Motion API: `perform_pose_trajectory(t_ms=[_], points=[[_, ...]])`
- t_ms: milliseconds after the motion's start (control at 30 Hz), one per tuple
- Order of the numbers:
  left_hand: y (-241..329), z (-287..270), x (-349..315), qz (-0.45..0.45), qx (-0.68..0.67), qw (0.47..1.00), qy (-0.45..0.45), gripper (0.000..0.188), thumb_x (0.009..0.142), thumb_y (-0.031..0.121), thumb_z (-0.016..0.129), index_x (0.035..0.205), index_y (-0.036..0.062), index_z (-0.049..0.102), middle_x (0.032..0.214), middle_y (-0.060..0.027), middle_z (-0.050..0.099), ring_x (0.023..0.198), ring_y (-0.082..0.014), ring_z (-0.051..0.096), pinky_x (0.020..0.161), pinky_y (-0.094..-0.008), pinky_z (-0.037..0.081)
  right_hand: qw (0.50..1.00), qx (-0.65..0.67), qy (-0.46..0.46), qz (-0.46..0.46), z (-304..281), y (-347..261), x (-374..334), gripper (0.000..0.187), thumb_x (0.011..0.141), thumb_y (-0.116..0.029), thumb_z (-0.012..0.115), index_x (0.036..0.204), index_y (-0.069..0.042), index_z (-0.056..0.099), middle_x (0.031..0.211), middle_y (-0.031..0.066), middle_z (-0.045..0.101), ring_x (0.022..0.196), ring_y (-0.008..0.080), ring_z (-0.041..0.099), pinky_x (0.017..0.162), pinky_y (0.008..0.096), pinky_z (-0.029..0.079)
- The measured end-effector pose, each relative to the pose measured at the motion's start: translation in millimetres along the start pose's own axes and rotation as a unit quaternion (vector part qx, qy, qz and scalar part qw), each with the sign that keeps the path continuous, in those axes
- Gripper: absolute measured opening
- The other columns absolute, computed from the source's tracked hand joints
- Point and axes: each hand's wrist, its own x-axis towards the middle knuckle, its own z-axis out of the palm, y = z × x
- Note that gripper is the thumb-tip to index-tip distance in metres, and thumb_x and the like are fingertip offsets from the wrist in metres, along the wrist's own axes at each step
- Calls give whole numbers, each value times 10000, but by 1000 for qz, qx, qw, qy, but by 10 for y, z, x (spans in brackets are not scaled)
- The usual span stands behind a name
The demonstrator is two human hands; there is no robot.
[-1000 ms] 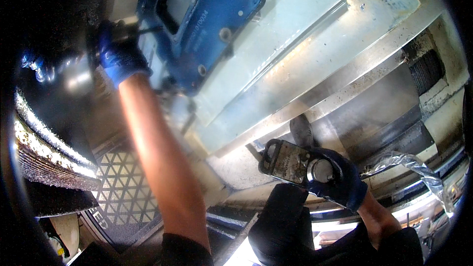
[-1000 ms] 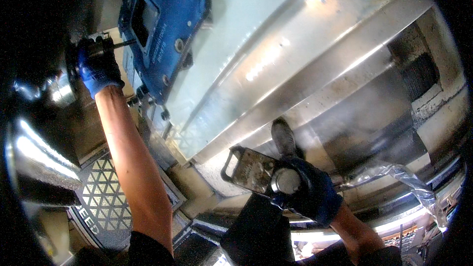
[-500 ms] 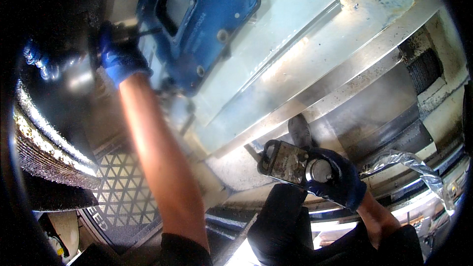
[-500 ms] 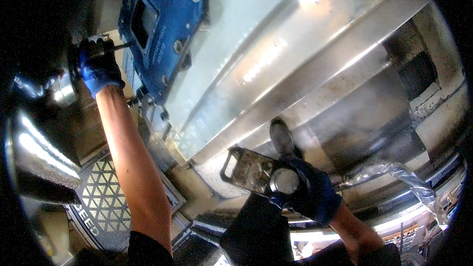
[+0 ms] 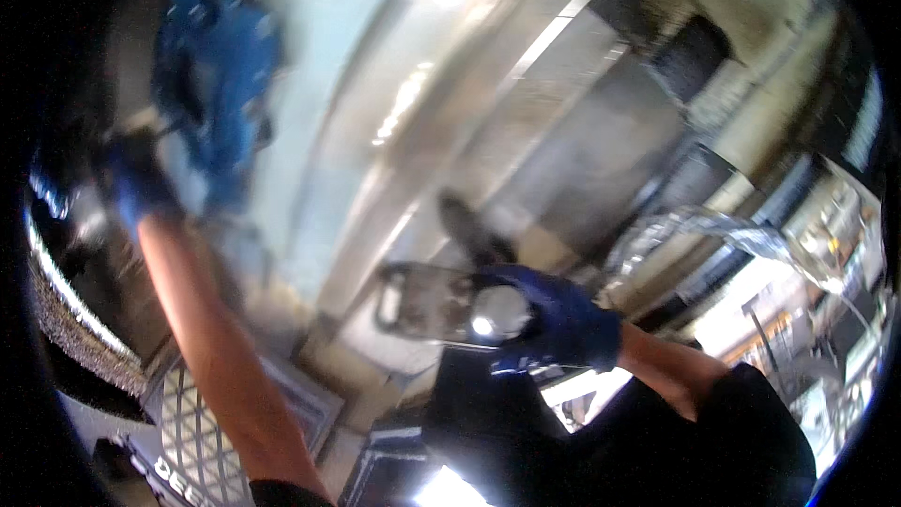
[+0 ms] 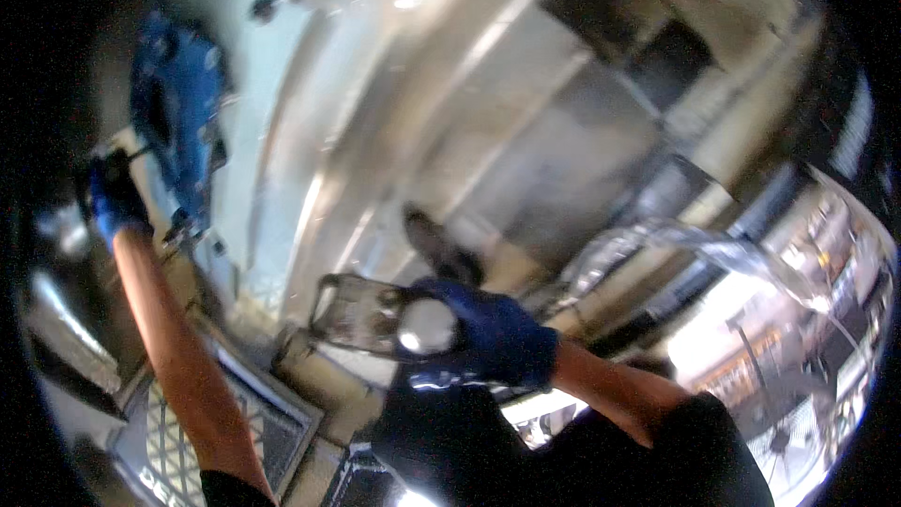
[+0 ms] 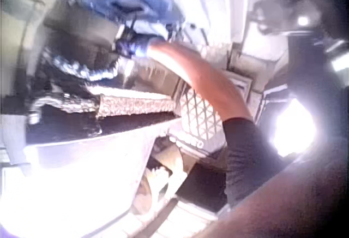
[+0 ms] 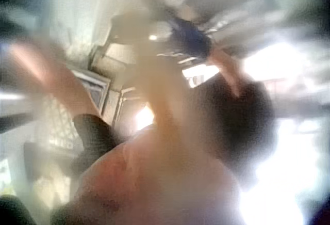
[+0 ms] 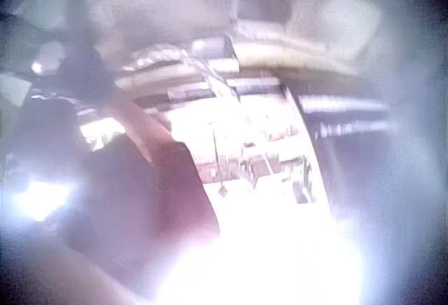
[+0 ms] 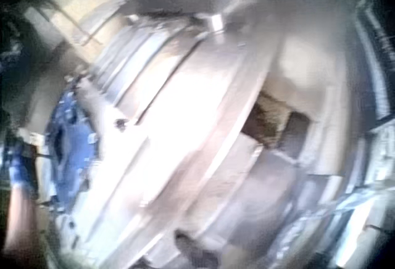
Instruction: The person operates a CNC machine, interacting with the control panel to input commands and monitor the screen. They also reach into the machine's interior to adjust a metal component using a wrench and inspect the setup.
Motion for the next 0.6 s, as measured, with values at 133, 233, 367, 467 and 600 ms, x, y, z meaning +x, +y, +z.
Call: perform_pose_trajectory(t_ms=[133,233,367,467,600], points=[[-1171,333,-1019,240,626,719,181,660,1046,454,471,1552,38,389,1615,-183,374,1507,-352,326,1230,-492,242,997,76,5,-27,-162,-128,-471,1004,762,-468,867,1526,-68,352,1415,237,556,1211,370,635,1077,466,493],[-2395,716,-1931,181,555,812,-3,515,1085,274,440,1502,-28,429,1549,-199,456,1459,-330,400,1250,-453,259,993,114,20,-12,-335,-389,-987,982,765,-382,870,1530,-48,353,1407,231,574,1300,335,580,1105,445,469],[-3647,1477,-2857,-70,259,930,-250,534,1075,330,425,1494,-1,440,1536,-158,475,1426,-325,433,1230,-481,297,992,96,47,-74,-491,-1075,-1629,989,785,-251,881,1552,-1,308,1429,213,553,1305,273,560,1100,406,464],[-4257,2321,-3530,-201,142,955,-163,451,1067,299,444,1446,56,475,1466,-187,516,1333,-306,520,1146,-459,411,987,100,95,-87,-581,-1663,-2361,977,784,-227,894,1549,4,332,1452,205,533,1301,264,560,1106,400,468],[-4842,3309,-4119,-324,110,921,-188,531,1046,391,463,1449,45,470,1411,-152,553,1310,-302,516,1143,-435,409,975,64,159,-144,-612,-2177,-3346,1022,746,-253,926,1541,18,344,1484,199,508,1371,280,495,1148,448,427]])
